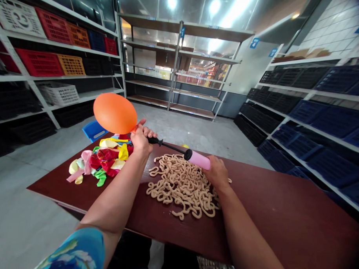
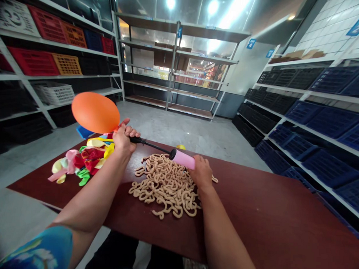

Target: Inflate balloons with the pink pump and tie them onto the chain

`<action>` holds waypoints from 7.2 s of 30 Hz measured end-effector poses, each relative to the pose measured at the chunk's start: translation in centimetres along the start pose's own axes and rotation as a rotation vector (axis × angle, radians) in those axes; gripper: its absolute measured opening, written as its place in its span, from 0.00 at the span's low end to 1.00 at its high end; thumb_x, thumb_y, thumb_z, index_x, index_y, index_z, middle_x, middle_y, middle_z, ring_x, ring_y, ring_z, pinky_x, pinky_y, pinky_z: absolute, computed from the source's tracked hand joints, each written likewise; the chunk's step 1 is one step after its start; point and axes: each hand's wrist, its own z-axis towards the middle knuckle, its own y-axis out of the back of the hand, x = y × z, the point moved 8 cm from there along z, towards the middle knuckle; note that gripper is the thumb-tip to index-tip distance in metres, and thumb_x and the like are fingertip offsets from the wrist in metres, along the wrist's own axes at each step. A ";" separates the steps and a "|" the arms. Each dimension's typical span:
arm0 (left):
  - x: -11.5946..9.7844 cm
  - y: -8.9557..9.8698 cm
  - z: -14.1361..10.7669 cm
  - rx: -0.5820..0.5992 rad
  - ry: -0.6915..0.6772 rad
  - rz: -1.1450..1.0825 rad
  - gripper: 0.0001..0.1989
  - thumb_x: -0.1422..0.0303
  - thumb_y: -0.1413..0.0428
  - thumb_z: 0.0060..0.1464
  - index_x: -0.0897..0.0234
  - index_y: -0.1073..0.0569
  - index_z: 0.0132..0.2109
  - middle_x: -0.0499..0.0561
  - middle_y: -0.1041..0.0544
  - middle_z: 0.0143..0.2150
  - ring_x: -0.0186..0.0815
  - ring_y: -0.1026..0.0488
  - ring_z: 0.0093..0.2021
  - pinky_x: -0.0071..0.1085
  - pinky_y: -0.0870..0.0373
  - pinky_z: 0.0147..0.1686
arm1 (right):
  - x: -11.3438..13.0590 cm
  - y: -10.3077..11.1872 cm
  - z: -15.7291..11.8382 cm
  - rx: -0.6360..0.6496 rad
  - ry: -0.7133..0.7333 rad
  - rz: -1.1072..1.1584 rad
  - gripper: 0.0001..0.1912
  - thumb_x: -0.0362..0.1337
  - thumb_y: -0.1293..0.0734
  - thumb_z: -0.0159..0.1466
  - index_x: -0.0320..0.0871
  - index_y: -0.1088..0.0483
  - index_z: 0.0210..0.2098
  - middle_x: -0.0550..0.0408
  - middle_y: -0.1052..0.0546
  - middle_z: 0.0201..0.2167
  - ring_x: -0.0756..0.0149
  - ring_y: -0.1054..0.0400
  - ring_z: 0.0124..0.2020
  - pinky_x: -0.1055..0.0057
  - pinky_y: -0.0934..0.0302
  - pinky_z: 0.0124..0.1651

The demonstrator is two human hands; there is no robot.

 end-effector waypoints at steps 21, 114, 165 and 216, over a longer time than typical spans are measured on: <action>4.2 0.8 -0.8 -0.065 0.061 0.007 0.05 0.66 0.52 0.57 0.63 0.35 0.36 0.38 0.49 0.15 0.25 0.45 0.14 0.26 0.40 0.22 | -0.8 0.6 0.4 -0.061 0.014 0.002 0.16 0.39 0.36 0.55 0.45 0.35 0.43 0.52 0.30 0.38 0.60 0.42 0.41 0.69 0.48 0.38; 7.1 0.3 -3.1 -0.070 0.167 -0.027 0.06 0.74 0.53 0.51 0.61 0.43 0.29 0.39 0.50 0.16 0.26 0.46 0.14 0.27 0.41 0.21 | 4.3 0.5 -0.1 -0.084 0.157 -0.025 0.15 0.40 0.37 0.56 0.41 0.35 0.42 0.48 0.30 0.37 0.59 0.42 0.41 0.68 0.49 0.40; 7.6 0.9 -3.1 -0.086 0.178 -0.045 0.07 0.69 0.51 0.52 0.61 0.43 0.30 0.38 0.51 0.16 0.26 0.45 0.14 0.26 0.41 0.22 | 3.1 0.4 -0.4 -0.090 0.155 -0.033 0.15 0.38 0.36 0.54 0.42 0.36 0.41 0.50 0.30 0.37 0.59 0.42 0.40 0.67 0.49 0.40; 7.3 3.0 -1.4 -0.192 0.197 -0.102 0.04 0.74 0.54 0.50 0.62 0.42 0.30 0.39 0.50 0.15 0.26 0.45 0.14 0.26 0.42 0.22 | 1.3 0.1 0.0 -0.036 0.118 -0.111 0.14 0.37 0.37 0.54 0.44 0.37 0.41 0.50 0.29 0.38 0.58 0.39 0.40 0.67 0.46 0.37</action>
